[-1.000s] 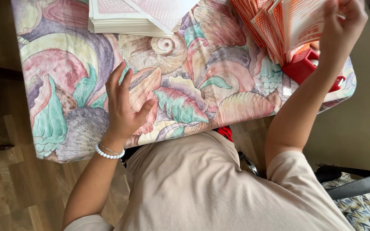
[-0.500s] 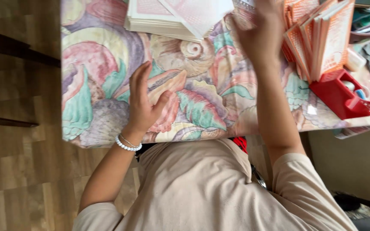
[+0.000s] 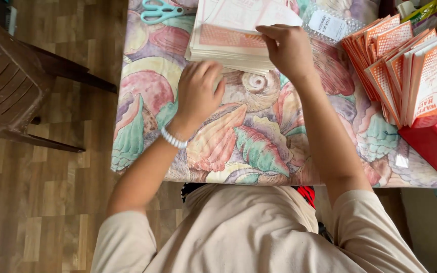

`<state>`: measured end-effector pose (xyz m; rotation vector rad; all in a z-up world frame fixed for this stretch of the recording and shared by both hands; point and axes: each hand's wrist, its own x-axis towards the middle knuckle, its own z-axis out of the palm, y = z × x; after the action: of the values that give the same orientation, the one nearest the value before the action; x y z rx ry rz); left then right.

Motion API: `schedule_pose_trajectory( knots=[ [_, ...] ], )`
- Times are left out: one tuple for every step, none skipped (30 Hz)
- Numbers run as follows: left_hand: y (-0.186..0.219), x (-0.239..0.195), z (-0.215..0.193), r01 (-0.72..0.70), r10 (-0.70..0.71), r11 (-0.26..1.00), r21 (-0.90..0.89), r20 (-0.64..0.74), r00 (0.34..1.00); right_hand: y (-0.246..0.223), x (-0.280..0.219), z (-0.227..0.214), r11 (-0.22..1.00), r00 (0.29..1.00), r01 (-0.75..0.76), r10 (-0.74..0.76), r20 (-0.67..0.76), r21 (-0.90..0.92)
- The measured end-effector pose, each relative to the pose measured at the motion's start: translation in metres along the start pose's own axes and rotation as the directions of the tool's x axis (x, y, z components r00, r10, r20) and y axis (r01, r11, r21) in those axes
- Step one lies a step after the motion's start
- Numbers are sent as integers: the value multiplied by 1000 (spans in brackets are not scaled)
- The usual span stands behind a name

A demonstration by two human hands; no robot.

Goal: Folding flat paper bags or sleeves along pre-scored lines and stacking them in an organized pile.

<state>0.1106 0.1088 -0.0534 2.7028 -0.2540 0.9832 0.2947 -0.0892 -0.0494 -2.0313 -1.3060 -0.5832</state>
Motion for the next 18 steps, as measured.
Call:
schedule_pose_trajectory(
  knots=[
    [-12, 8, 16, 0, 0, 1000, 6, -2, 1000, 2, -2, -1, 1000, 1000, 4, -4, -3, 3],
    [-26, 21, 32, -37, 36, 999, 9, 22, 999, 6, -1, -4, 995, 998, -52, 54, -26, 81],
    [-40, 35, 48, -73, 72, 997, 12, 47, 996, 10, 0, -6, 981, 993, -105, 113, -42, 162],
    [-51, 39, 61, -83, 82, 996, 16, 44, 996, 12, 0, -8, 982, 992, -102, 112, -53, 159],
    [-62, 44, 74, -155, 151, 987, 33, 101, 983, 14, -1, -9, 981, 984, -94, 117, -131, 168],
    [-71, 48, 89, -225, 215, 973, 44, 158, 964, 17, -3, -12, 981, 971, -87, 122, -204, 174],
    [-67, 55, 83, -232, 223, 972, 45, 154, 963, 19, -1, -14, 982, 970, -85, 120, -211, 170],
    [-62, 58, 78, -260, 249, 962, 78, 123, 961, 20, -3, -15, 980, 986, -108, 128, -110, 167],
    [-58, 60, 74, -286, 277, 952, 113, 92, 956, 22, -5, -15, 978, 991, -131, 134, -8, 163],
    [-55, 64, 71, -288, 278, 952, 107, 102, 955, 21, -4, -17, 976, 989, -142, 145, -6, 167],
    [-53, 69, 68, -244, 228, 966, 83, 170, 959, 20, -3, -19, 987, 987, -141, 134, 92, 77],
    [-50, 71, 66, -195, 175, 979, 62, 239, 955, 18, -3, -21, 991, 972, -130, 130, 194, -12],
    [-57, 69, 74, -193, 174, 980, 54, 250, 953, 8, -5, -25, 990, 970, -141, 140, 200, -8],
    [-65, 72, 80, -181, 155, 981, 73, 275, 949, 0, 0, -30, 981, 942, -191, 190, 275, -25],
    [-73, 75, 86, -170, 136, 981, 92, 299, 945, -9, 5, -37, 970, 907, -238, 238, 348, -45],
    [-70, 77, 86, -172, 137, 981, 92, 300, 944, -3, 1, -26, 970, 907, -239, 239, 346, -44],
    [-67, 79, 86, -146, 102, 981, 128, 301, 948, 3, -2, -16, 979, 938, -142, 179, 296, -144],
    [-65, 81, 86, -120, 66, 979, 165, 300, 952, 9, -5, -5, 968, 962, -46, 110, 251, -247]
  ],
)
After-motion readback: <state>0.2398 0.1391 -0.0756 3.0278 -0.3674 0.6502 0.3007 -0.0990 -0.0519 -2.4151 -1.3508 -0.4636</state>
